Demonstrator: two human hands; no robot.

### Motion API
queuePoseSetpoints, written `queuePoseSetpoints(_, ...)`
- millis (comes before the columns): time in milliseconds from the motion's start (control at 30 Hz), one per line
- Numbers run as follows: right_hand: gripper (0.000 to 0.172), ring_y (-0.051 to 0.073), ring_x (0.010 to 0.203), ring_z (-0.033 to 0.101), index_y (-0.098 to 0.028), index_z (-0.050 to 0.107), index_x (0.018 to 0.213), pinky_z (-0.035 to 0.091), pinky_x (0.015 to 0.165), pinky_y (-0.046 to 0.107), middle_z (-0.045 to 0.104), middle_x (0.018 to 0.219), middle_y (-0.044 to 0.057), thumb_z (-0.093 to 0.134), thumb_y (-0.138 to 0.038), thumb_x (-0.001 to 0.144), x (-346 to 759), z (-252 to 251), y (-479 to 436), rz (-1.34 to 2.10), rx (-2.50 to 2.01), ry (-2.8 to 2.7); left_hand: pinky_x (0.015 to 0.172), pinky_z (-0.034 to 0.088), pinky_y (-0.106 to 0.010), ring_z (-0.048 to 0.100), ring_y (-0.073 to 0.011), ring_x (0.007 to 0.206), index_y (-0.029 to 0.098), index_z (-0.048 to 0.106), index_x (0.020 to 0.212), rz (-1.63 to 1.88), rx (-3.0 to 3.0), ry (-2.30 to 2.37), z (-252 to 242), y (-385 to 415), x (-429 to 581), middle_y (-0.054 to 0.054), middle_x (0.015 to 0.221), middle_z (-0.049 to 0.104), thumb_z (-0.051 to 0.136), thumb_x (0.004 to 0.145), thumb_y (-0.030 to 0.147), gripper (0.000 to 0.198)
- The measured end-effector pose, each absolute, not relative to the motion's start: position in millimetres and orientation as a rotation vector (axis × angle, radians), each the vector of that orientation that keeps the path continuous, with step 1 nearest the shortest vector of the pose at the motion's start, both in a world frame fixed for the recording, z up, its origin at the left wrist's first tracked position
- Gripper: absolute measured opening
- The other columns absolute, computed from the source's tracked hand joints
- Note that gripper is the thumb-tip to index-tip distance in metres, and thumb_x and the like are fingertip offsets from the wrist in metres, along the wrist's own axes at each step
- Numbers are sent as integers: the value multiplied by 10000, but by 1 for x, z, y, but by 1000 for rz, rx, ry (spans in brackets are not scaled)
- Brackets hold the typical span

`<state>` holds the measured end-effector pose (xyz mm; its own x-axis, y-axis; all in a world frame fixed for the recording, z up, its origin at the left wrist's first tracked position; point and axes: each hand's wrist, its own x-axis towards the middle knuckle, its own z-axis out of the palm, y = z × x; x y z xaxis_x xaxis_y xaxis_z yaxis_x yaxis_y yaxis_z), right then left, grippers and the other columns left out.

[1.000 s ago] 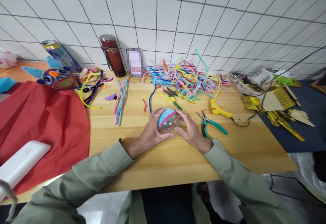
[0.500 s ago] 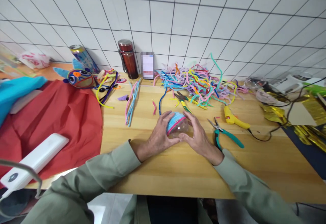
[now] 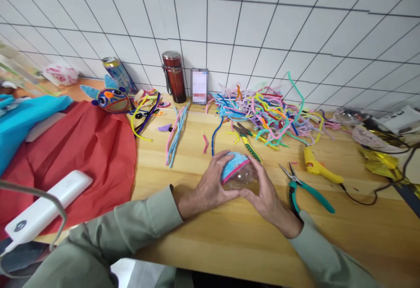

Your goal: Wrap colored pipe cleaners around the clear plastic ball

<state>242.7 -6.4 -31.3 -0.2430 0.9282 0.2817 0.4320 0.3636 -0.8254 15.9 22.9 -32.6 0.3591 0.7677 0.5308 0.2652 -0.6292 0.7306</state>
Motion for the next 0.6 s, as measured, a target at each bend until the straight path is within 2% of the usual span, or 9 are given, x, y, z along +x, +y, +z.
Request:
queuePoseSetpoints(200, 914, 400, 1575, 495, -292, 333, 1712, 436, 1298, 646, 468, 1717, 173, 691, -708, 981, 245, -34, -7, 872, -1212, -1796, 1267, 471, -665, 465, -433, 1577, 274, 333, 1652, 1207, 2101, 895, -34, 22, 18, -232, 1641, 446, 890, 875, 539, 991)
queuePoseSetpoints(333, 899, 396, 1583, 486, -293, 338, 1708, 445, 1293, 641, 452, 1730, 171, 692, -696, 986, 246, -35, -8, 893, -1224, -1752, 1270, 463, -685, 423, -445, 1607, 297, 268, 1690, 1205, 2109, 862, -34, 21, 18, -234, 1673, 403, 896, 866, 546, 1066)
queuePoseSetpoints(600, 922, 394, 1587, 481, -281, 341, 1703, 459, 1289, 616, 454, 1727, 179, 695, -720, 973, 250, -41, -8, 922, -1237, -1736, 1293, 458, -664, 450, -424, 1587, 311, 255, 1705, 1133, 2077, 856, -30, 21, 18, -209, 1665, 430, 874, 896, 505, 1037)
